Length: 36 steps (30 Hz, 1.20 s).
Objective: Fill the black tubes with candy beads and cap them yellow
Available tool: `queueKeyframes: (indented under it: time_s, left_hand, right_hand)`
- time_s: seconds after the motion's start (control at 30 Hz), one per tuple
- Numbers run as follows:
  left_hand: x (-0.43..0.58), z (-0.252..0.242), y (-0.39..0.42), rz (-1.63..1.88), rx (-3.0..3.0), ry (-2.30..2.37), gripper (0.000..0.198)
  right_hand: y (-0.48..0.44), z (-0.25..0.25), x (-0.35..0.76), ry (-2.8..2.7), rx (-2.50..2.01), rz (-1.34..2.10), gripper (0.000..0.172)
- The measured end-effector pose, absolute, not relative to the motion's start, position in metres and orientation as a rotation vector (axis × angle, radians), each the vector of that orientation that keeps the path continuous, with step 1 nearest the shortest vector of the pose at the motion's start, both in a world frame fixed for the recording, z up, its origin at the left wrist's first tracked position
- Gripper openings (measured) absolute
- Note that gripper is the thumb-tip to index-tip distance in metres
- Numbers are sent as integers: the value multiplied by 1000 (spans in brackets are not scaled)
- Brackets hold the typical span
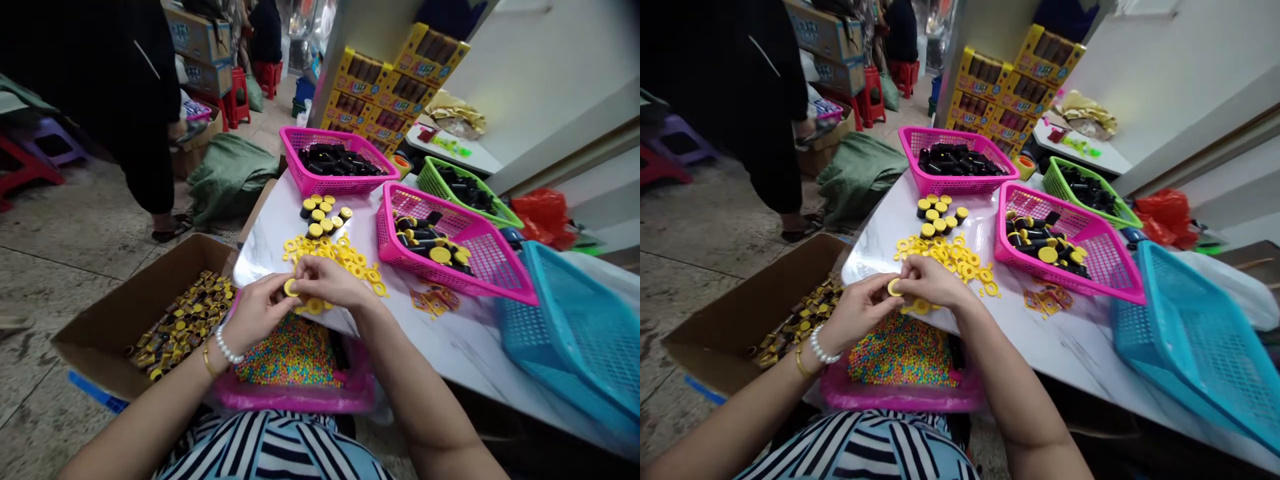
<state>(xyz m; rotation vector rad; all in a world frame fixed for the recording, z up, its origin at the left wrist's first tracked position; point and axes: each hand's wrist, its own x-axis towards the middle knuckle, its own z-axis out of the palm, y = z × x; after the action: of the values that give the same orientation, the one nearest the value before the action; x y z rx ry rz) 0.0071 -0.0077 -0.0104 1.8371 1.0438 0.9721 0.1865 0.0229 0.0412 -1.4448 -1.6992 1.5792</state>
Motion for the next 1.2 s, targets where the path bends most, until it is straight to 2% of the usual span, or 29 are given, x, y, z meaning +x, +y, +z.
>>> queueKeyframes:
  time_s: [0.17, 0.37, 0.5, 0.77, 1.0, 1.1, 1.2]
  left_hand:
    - [5, -17, -7, 979, 1886, 1053, 30]
    - [7, -13, -2, 912, 1909, 1053, 23]
    - [5, -9, 1, 920, 1887, 1047, 22]
    - [6, -14, 1, 891, 1786, 1001, 14]
    - [7, -15, 2, 907, 1738, 997, 21]
    - [9, -14, 0, 925, 1719, 1012, 27]
    - [10, -11, -1, 929, 1738, 1019, 17]
  right_hand:
    - [25, 48, 171, -1891, -1551, 1362, 15]
    - [19, 47, 177, -1795, -1479, 1460, 15]
    - [21, 46, 182, -1775, -1424, 1632, 25]
    - [20, 33, 176, -1660, -1484, 1563, 24]
    - [33, 37, 185, -1490, -1402, 1995, 32]
    - [35, 42, 184, -1579, -1507, 1935, 28]
    - [29, 47, 179, -1876, -1668, 1581, 20]
